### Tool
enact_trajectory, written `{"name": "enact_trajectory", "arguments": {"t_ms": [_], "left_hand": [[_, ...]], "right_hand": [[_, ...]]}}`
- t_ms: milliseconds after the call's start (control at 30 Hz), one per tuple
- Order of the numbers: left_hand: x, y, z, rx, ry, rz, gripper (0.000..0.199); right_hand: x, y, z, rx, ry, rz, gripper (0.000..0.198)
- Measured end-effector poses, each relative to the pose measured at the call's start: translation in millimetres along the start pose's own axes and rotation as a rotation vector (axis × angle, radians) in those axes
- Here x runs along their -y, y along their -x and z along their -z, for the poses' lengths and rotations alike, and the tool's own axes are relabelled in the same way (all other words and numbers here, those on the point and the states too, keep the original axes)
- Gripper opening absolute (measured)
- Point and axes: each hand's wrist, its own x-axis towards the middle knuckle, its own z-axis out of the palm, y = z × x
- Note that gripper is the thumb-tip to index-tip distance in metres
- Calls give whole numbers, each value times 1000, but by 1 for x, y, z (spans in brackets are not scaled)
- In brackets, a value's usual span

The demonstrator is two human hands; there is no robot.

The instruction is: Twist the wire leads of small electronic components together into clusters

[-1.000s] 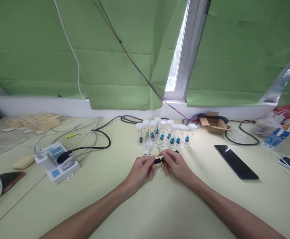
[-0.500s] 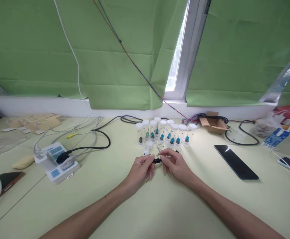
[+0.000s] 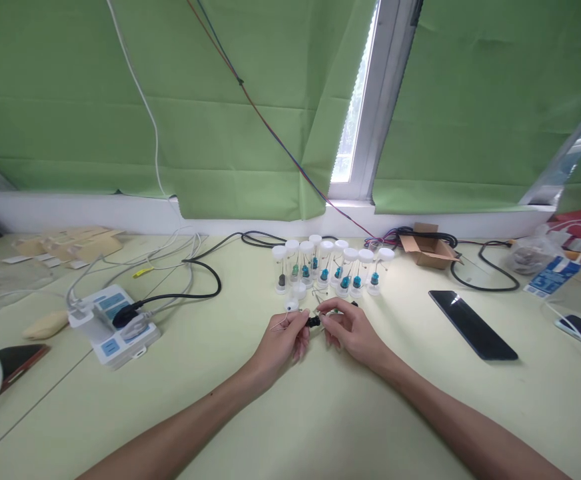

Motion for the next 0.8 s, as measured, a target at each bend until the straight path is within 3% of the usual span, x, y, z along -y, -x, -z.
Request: {"name": "enact_trajectory", "arguments": {"t_ms": [400, 800], "left_hand": [[-1, 1, 0, 31, -71, -26, 48], [-3, 1, 0, 2, -1, -16, 46]], "right_hand": [[3, -1, -3, -20, -9, 13, 36], [7, 1, -2, 14, 6, 17, 25]]}}
